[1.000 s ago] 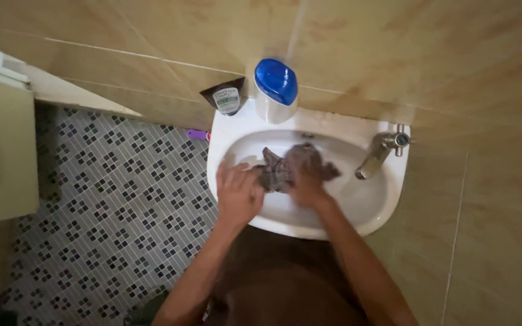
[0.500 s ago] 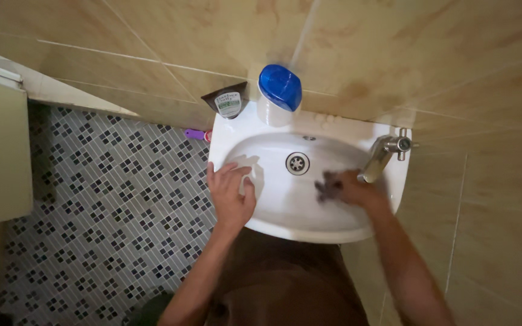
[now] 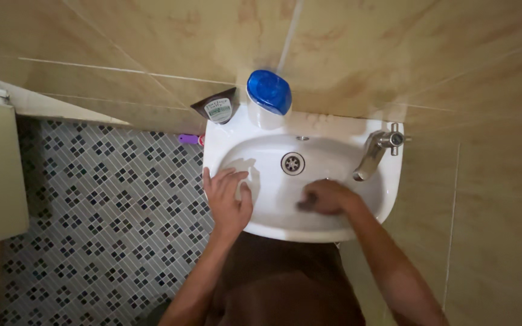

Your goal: The person wipes a shampoo bottle with a small cloth, then washes and rinses the cloth in a bathroom sink, repeatedly scrubbing it with their hands under running water.

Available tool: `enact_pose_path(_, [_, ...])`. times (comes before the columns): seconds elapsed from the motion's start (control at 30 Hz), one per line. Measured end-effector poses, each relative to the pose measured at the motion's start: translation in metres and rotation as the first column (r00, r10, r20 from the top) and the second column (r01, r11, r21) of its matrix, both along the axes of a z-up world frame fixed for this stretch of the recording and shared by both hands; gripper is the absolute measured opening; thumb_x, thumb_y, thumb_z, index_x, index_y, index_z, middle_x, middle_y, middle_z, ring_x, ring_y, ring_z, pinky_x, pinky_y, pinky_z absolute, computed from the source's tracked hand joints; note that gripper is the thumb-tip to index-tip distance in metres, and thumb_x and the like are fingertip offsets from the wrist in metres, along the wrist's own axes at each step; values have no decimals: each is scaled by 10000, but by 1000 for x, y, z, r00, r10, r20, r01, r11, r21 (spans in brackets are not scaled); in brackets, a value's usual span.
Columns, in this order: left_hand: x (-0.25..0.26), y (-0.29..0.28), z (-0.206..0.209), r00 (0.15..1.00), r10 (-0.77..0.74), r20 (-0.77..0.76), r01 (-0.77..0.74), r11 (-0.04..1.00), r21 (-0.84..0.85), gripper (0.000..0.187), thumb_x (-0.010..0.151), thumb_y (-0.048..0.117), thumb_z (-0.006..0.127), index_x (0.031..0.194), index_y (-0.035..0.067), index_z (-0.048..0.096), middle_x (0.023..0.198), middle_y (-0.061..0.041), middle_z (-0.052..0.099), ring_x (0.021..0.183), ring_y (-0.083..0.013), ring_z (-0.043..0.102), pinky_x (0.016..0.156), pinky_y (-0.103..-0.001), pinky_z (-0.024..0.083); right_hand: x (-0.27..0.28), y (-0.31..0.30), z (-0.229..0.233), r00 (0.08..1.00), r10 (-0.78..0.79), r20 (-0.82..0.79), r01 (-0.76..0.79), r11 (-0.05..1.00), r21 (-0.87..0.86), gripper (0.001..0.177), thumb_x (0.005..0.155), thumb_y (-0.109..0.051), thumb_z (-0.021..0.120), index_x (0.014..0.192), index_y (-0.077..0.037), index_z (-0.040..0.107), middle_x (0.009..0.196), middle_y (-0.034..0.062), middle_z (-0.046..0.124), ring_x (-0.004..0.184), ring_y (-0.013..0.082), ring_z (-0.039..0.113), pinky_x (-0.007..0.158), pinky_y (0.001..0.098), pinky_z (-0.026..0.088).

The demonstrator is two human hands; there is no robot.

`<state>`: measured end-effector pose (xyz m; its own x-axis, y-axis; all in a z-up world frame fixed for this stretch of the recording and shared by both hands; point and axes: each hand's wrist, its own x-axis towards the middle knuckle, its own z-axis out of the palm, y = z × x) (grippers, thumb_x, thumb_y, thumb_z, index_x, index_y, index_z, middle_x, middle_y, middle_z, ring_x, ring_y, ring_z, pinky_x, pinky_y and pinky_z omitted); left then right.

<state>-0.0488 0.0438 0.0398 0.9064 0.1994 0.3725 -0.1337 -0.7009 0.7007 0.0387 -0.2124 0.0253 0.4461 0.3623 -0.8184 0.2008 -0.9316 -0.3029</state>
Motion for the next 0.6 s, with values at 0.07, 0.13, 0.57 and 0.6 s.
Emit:
enact_pose_path(0.07, [1, 1, 2, 1000, 0, -21, 0, 1000, 1, 209, 860, 46, 636, 1056, 82, 699, 1061, -75, 708, 1199, -275, 613, 1256, -593, 195, -1, -9, -1, 994, 23, 111, -1, 981, -192, 394, 915, -530, 706, 1077, -174, 748, 1162, 75, 723, 1082, 277, 679, 945, 483, 532])
enact_pose_path(0.13, [4, 0, 2, 999, 4, -38, -4, 1000, 0, 207, 857, 44, 636, 1050, 81, 701, 1053, -73, 712, 1197, -270, 616, 1258, -591, 192, -11, -7, -13, 723, -25, 690, 62, 998, -29, 186, 826, -406, 772, 929, -257, 814, 1419, 71, 646, 1322, 381, 556, 971, 512, 478])
enact_pose_path(0.57, [-1, 0, 2, 1000, -12, 9, 12, 1000, -17, 197, 881, 43, 621, 1066, 61, 686, 1069, -95, 706, 1143, -281, 638, 1257, -529, 234, -29, -23, 14, 922, -324, 213, 314, 946, 80, 355, 860, 10, 592, 1093, -183, 778, 1170, 4, 793, 1099, 176, 729, 1023, 336, 550])
enact_pose_path(0.6, [-2, -1, 3, 1000, -13, 12, 14, 999, -30, 188, 884, 43, 619, 1059, 62, 683, 1070, -90, 710, 1135, -280, 639, 1253, -531, 232, -31, -23, 7, 904, -293, 311, 263, 955, 134, 347, 842, -6, 626, 1104, -161, 794, 1217, 12, 776, 1191, 273, 601, 1088, 398, 423])
